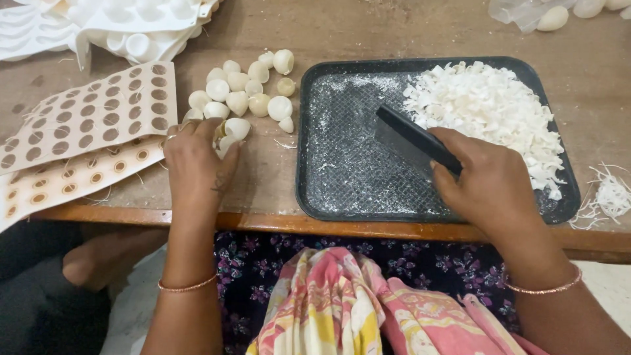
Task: Using a metal scraper to grate white chunks of wax into flakes on a tray.
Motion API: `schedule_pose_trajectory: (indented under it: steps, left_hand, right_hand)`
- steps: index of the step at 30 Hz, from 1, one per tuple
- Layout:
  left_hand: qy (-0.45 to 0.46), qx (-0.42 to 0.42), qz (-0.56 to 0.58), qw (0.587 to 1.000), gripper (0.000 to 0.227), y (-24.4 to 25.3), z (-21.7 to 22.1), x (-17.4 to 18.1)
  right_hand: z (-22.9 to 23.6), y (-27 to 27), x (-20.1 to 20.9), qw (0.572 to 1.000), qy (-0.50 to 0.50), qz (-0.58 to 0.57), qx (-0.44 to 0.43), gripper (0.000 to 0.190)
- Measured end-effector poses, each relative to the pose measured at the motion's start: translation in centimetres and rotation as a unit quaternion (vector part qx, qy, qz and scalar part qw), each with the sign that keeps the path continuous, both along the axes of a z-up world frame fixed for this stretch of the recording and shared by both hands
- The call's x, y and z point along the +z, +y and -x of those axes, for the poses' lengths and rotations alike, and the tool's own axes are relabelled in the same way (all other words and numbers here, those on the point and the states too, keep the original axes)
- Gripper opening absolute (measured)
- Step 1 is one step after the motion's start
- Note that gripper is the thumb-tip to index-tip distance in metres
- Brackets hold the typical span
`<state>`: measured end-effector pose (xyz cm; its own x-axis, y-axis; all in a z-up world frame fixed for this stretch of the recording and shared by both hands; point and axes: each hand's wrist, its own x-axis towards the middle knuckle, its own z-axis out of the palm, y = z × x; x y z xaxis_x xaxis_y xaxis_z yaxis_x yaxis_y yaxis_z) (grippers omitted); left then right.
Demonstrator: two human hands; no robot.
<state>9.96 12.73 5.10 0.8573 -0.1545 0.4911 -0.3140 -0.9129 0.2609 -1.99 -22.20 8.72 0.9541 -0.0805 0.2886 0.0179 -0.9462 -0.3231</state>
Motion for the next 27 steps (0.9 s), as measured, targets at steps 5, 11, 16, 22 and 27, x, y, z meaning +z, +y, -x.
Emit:
schedule_pose_trajectory:
  steps: [5, 11, 16, 22, 27]
  left_hand:
    - [-0.027, -0.026, -0.095, 0.995, 0.042, -1.3, -3.3, -1.4]
    - [-0.008, -0.014, -0.225, 0.974, 0.022, -2.0, -5.2, -1.7]
    - [0.103, 0.001, -0.053, 0.993, 0.043, -6.3, -2.5, 1.4]
    - [0.255, -0.292, 0.253, 0.886, 0.046, -13.8, 3.7, 0.6]
    - [0.168, -0.355, 0.184, 0.901, 0.035, -14.7, 5.0, -1.5]
  right_hand:
    - [0.0, 0.2, 0.0, 1.0, -0.009, 0.005, 0.011, 0.041]
    - [0.9, 1.3, -0.2, 0.998, -0.024, 0.054, 0.025, 0.036]
    - [0.8, 2.1, 0.8, 0.997, 0.023, 0.076, 0.0, 0.034]
    - [-0.3, 0.2, 0.6, 0.987, 0.12, 0.06, -0.088, 0.042]
    - [0.4, -1.3, 0.8, 0.997, 0.018, -0.042, -0.062, 0.042]
